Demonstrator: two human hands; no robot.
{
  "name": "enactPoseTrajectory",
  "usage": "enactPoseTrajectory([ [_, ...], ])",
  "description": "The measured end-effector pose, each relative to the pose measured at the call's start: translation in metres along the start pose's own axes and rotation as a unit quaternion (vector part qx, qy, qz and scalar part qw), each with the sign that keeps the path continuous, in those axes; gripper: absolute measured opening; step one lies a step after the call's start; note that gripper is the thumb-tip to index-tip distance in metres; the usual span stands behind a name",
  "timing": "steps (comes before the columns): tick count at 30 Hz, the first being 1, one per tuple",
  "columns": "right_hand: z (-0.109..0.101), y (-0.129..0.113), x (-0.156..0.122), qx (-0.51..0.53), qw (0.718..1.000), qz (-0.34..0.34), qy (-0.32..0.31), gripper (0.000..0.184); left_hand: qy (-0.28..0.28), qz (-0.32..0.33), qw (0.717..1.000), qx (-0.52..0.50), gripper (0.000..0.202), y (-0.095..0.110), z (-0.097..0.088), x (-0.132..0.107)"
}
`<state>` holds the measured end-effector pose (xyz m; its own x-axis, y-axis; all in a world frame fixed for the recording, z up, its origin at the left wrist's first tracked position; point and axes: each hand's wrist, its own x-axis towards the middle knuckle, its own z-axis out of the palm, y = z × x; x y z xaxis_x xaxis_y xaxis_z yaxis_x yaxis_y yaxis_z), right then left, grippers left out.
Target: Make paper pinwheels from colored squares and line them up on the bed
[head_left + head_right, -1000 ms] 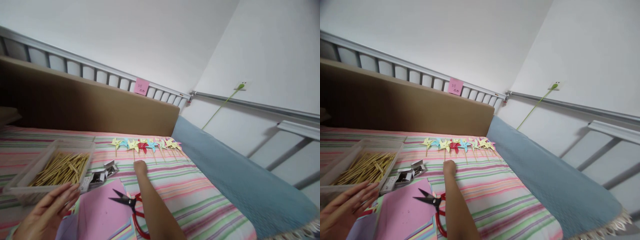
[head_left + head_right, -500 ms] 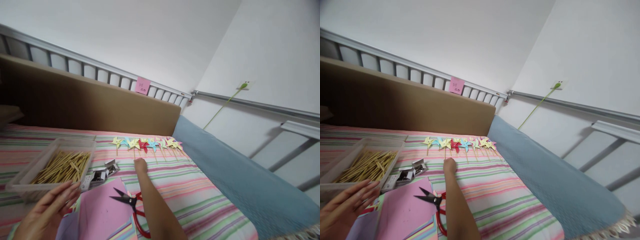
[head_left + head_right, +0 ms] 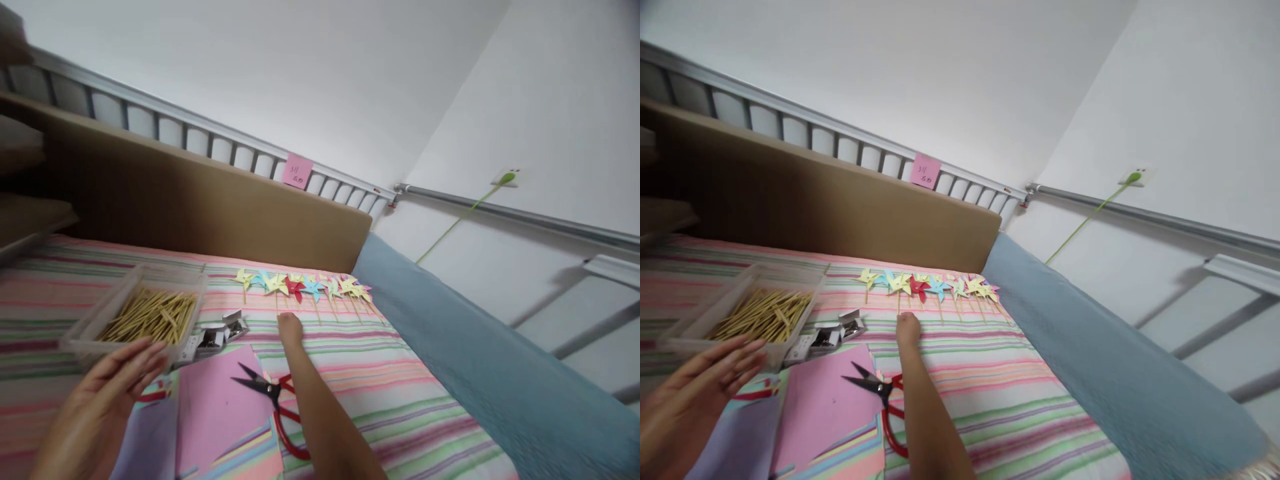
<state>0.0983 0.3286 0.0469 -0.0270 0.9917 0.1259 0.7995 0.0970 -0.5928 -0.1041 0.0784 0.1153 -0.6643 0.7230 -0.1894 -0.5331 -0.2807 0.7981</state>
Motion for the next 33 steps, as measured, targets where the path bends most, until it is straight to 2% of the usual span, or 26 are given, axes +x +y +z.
enactPoseTrajectory([
  [3, -0.011, 0.000, -0.037, 0.072, 0.997, -0.034, 0.009, 0.023, 0.010, 0.058, 0.998, -0.032, 0.032, 0.022, -0.003, -0.002],
  [7, -0.022, -0.002, -0.111, 0.165, 0.982, -0.095, -0.016, 0.024, 0.030, 0.141, 0.985, -0.093, 0.021, 0.043, -0.021, 0.000],
  [10, -0.024, -0.008, -0.163, 0.207, 0.970, -0.119, -0.049, 0.024, 0.058, 0.164, 0.980, -0.097, 0.019, 0.051, -0.030, -0.004],
  [13, -0.017, -0.021, -0.197, 0.228, 0.959, -0.141, -0.091, 0.019, 0.071, 0.145, 0.987, -0.017, 0.021, 0.049, -0.037, -0.008],
  [15, -0.008, -0.031, -0.209, 0.243, 0.948, -0.152, -0.137, 0.017, 0.063, 0.103, 0.988, 0.099, 0.025, 0.045, -0.043, -0.009],
  [17, 0.001, -0.042, -0.215, 0.258, 0.937, -0.153, -0.180, 0.017, 0.044, 0.064, 0.975, 0.207, 0.028, 0.038, -0.049, -0.008],
  [19, 0.009, -0.050, -0.219, 0.269, 0.930, -0.141, -0.209, 0.019, 0.030, 0.048, 0.964, 0.261, 0.029, 0.034, -0.053, -0.006],
  [25, 0.022, -0.057, -0.233, 0.241, 0.938, -0.111, -0.222, 0.042, 0.032, 0.030, 0.969, 0.245, 0.030, 0.027, -0.043, -0.005],
  [28, 0.025, -0.058, -0.238, 0.236, 0.939, -0.110, -0.224, 0.046, 0.016, 0.030, 0.972, 0.233, 0.030, 0.023, -0.039, -0.005],
  [31, 0.022, -0.061, -0.237, 0.300, 0.918, -0.081, -0.245, 0.045, 0.008, 0.030, 0.974, 0.225, 0.030, 0.021, -0.040, -0.004],
  [33, 0.013, -0.062, -0.230, 0.375, 0.885, -0.038, -0.274, 0.043, 0.006, 0.027, 0.973, 0.228, 0.031, 0.021, -0.041, -0.004],
])
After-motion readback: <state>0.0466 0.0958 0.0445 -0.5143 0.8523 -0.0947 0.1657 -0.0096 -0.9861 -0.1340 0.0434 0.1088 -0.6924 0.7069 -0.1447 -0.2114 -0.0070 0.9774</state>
